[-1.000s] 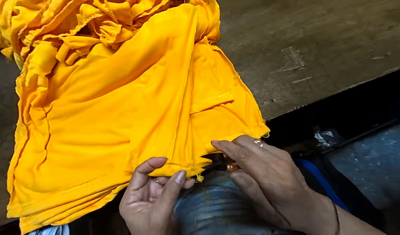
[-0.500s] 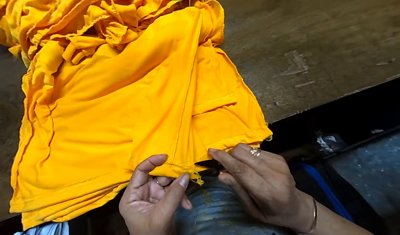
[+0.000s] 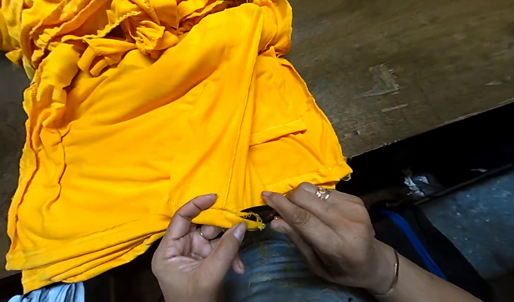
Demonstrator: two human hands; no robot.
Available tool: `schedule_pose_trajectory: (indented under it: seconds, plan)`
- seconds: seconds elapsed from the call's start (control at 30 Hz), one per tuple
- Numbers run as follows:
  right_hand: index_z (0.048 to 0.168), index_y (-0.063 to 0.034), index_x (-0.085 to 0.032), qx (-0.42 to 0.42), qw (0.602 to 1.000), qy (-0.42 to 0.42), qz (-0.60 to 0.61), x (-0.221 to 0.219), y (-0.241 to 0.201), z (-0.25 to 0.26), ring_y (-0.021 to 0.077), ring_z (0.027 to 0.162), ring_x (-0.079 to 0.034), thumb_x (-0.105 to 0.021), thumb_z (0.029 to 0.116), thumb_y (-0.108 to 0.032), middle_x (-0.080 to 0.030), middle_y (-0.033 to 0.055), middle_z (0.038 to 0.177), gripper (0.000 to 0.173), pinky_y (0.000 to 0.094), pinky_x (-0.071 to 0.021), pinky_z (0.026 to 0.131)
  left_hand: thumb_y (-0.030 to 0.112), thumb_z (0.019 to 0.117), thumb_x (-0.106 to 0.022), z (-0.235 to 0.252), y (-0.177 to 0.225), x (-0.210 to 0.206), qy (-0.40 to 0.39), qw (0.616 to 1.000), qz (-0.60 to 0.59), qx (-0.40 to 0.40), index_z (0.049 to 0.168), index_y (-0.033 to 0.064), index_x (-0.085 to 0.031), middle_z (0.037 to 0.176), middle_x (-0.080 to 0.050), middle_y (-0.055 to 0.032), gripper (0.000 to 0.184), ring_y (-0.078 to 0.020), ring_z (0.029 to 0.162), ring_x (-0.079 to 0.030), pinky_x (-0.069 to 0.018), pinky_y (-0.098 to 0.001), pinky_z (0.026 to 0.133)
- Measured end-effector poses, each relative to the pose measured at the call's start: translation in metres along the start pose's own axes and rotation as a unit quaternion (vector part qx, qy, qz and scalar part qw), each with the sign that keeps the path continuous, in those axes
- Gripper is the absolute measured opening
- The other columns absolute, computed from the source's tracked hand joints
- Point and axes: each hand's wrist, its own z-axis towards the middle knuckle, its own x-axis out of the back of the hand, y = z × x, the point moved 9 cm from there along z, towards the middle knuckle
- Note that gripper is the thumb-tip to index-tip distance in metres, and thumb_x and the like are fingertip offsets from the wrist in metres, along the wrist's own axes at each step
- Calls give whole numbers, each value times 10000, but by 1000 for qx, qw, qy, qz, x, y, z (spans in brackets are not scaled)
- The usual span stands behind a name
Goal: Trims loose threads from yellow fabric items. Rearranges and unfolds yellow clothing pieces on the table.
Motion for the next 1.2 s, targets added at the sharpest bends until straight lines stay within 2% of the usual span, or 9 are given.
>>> schedule_pose_trajectory:
  seconds: [0.1,0.23,0.4,0.7,0.83,0.9,1.03,1.1,1.2]
  plan:
    - [1142,-27,-737,6,1000,2,-9,0,0,1,142,649,-500,-528,1057,-254,-552,17,746,319,273,-363,530,-88,779,-790,0,0,1,3,1000,7,-3,1235,1,-629,692,-693,-139,492,-129,440,-621,-541,-231,383]
    - [1111,-31,-738,12,1000,-3,-16,-2,2,-3,147,632,-492,-521,1055,-251,-540,16,733,314,278,-353,519,-24,857,-758,2,2,2,-13,1000,18,-15,1222,6,-654,729,-707,-145,380,-186,515,-689,-615,-287,472]
    - [1082,-37,-734,7,1000,3,-10,-6,4,-5,140,630,-495,-517,1060,-247,-536,16,727,303,274,-357,517,-93,824,-752,2,2,2,-2,1000,15,-17,1204,-10,-655,699,-706,-154,401,-204,508,-695,-625,-301,479]
    - [1152,-18,-718,6,1000,-10,14,-8,1,-1,134,639,-489,-466,1076,-276,-531,17,748,369,264,-355,515,-124,789,-766,-2,4,0,10,999,5,-35,1220,10,-626,889,-741,-172,473,-238,611,-741,-659,-348,541]
    - [1099,-34,-710,-46,986,-14,157,-4,14,-3,46,696,-550,-443,1077,-306,-607,-4,804,382,197,-435,573,-63,849,-759,-2,8,2,1,998,16,-60,1217,33,-642,949,-739,-162,397,-240,647,-748,-668,-353,576]
    - [1094,-30,-695,-91,968,2,233,1,23,-1,-19,776,-593,-581,1030,-374,-646,-29,882,368,133,-503,642,-58,844,-767,-2,8,3,3,998,21,-63,1222,44,-645,960,-739,-160,410,-244,658,-751,-668,-357,578]
    - [1070,-1,-728,-89,959,13,268,-1,16,16,0,764,-612,-787,895,-251,-670,-20,859,311,140,-524,641,-75,830,-772,-4,5,-2,-14,998,16,-57,1228,39,-644,965,-741,-174,433,-242,693,-756,-666,-349,590]
    - [1005,-4,-738,-54,968,13,244,-5,5,24,40,711,-597,-695,910,-100,-648,2,794,142,174,-491,597,-19,855,-787,-5,4,-5,-32,997,8,-63,1211,54,-672,976,-741,-161,382,-228,707,-755,-665,-339,586]
    - [933,-28,-715,-4,981,2,192,-5,-7,29,69,648,-542,-571,931,-51,-580,4,728,146,202,-422,541,26,888,-765,-5,3,-3,-42,996,16,-72,1162,67,-733,995,-745,-128,279,-192,721,-745,-658,-317,626]
